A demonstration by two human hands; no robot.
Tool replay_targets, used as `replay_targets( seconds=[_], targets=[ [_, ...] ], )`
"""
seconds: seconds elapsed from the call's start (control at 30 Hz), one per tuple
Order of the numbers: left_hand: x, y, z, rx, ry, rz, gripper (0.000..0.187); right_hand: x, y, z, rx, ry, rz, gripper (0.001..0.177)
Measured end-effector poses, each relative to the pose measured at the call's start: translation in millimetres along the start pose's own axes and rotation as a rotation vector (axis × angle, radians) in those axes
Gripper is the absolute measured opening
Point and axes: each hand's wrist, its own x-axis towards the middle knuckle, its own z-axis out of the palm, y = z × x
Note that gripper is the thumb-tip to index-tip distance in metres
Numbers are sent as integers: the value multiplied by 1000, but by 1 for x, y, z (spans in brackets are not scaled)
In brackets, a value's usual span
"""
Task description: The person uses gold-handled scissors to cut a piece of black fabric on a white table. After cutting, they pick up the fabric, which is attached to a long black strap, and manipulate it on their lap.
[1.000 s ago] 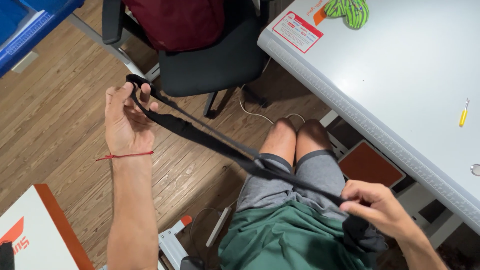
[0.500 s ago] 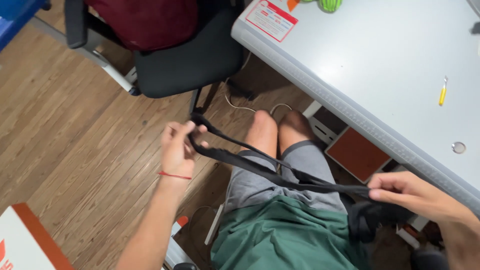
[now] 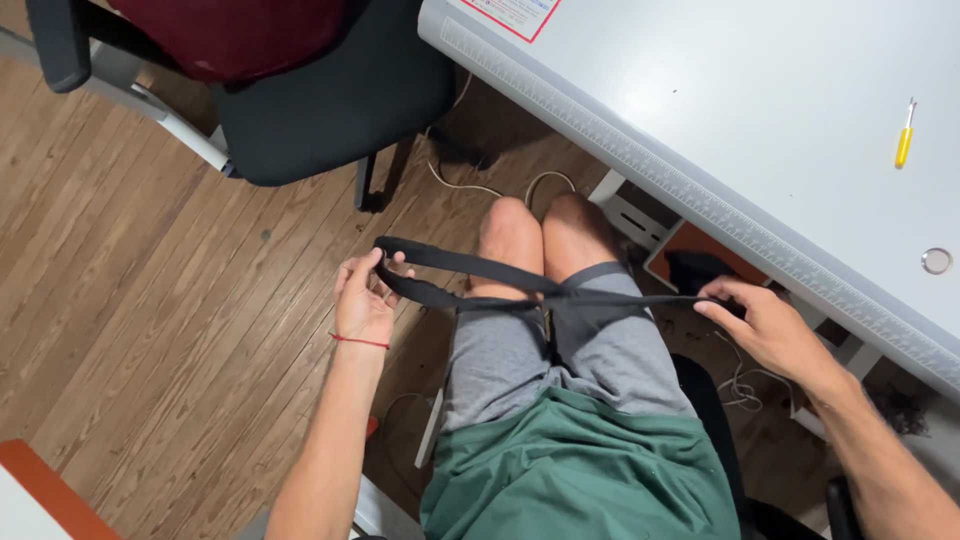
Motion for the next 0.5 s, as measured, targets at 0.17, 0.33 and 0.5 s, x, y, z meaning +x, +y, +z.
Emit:
replay_targets(
  seconds=[0.17,0.33,0.5],
  targets=[
    [17,-5,-15,-45,-37,5,31,7,18,3,19,-93,-31,38],
    [12,0,-14,-49,-36,-3,30,12,59,4,-65,-262,1,36],
    [17,0,-17,-88,-7,26,33,32,147,25,80,-385,-103,23]
  ],
)
